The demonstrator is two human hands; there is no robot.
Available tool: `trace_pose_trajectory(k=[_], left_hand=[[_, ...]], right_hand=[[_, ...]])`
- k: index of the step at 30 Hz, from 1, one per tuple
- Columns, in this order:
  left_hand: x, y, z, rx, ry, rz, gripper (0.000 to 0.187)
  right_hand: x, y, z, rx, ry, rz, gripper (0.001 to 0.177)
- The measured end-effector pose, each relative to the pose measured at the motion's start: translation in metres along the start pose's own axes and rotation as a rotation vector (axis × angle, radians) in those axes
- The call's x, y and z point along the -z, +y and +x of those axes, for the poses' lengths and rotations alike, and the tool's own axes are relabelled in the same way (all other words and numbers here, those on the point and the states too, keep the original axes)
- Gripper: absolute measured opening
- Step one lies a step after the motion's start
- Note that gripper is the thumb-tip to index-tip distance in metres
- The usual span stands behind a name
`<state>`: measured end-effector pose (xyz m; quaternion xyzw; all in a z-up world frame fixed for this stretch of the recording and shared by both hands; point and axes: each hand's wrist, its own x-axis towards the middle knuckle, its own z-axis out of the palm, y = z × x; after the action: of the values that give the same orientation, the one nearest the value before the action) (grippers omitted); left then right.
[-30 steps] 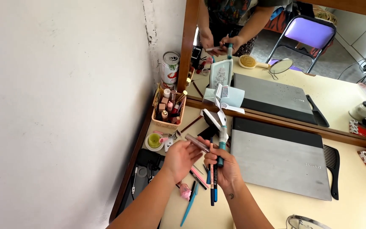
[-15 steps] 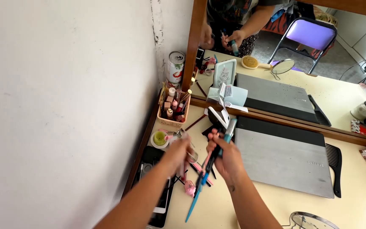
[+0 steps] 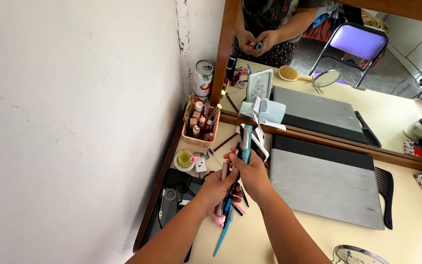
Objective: The person moves two purple chairs away from a vanity desk, then organizes makeup items into a small basket, places pens and brushes into a holder, and arranges photo frames and hair tools on the desk surface.
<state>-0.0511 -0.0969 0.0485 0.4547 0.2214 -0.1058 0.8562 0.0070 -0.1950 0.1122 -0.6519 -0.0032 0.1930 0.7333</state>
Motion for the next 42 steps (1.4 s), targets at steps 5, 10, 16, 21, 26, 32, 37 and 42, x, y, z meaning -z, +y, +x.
trace_pose_trajectory(k=[5, 10, 16, 21, 26, 32, 37, 42], left_hand=[[0.001, 0.002, -0.004, 0.037, -0.051, -0.069, 0.023], [0.010, 0.001, 0.008, 0.016, 0.035, -0.177, 0.024], [0.006, -0.009, 0.010, -0.028, 0.075, -0.058, 0.043], [-0.010, 0.023, -0.016, 0.133, 0.153, -0.090, 0.031], [-0.015, 0.027, -0.008, 0.034, 0.285, -0.063, 0.022], [0.011, 0.015, 0.018, -0.212, 0.274, 0.023, 0.019], [-0.006, 0.053, 0.002, -0.237, 0.275, 0.118, 0.021], [-0.008, 0.072, -0.008, -0.240, 0.291, 0.419, 0.021]], right_hand=[[0.005, 0.002, -0.005, -0.094, 0.011, 0.126, 0.031], [0.032, 0.032, 0.008, -0.036, 0.067, 0.104, 0.047], [0.020, 0.057, -0.016, -0.171, -0.184, -0.481, 0.072], [0.005, 0.019, -0.040, -0.100, -0.480, -0.709, 0.089], [0.004, 0.045, -0.026, -0.194, -0.165, 0.014, 0.072], [0.017, 0.083, 0.008, -0.219, -0.086, 0.239, 0.042], [-0.026, 0.018, -0.012, -0.262, -0.300, 0.335, 0.054], [-0.028, 0.047, 0.005, -0.345, -0.090, 0.469, 0.057]])
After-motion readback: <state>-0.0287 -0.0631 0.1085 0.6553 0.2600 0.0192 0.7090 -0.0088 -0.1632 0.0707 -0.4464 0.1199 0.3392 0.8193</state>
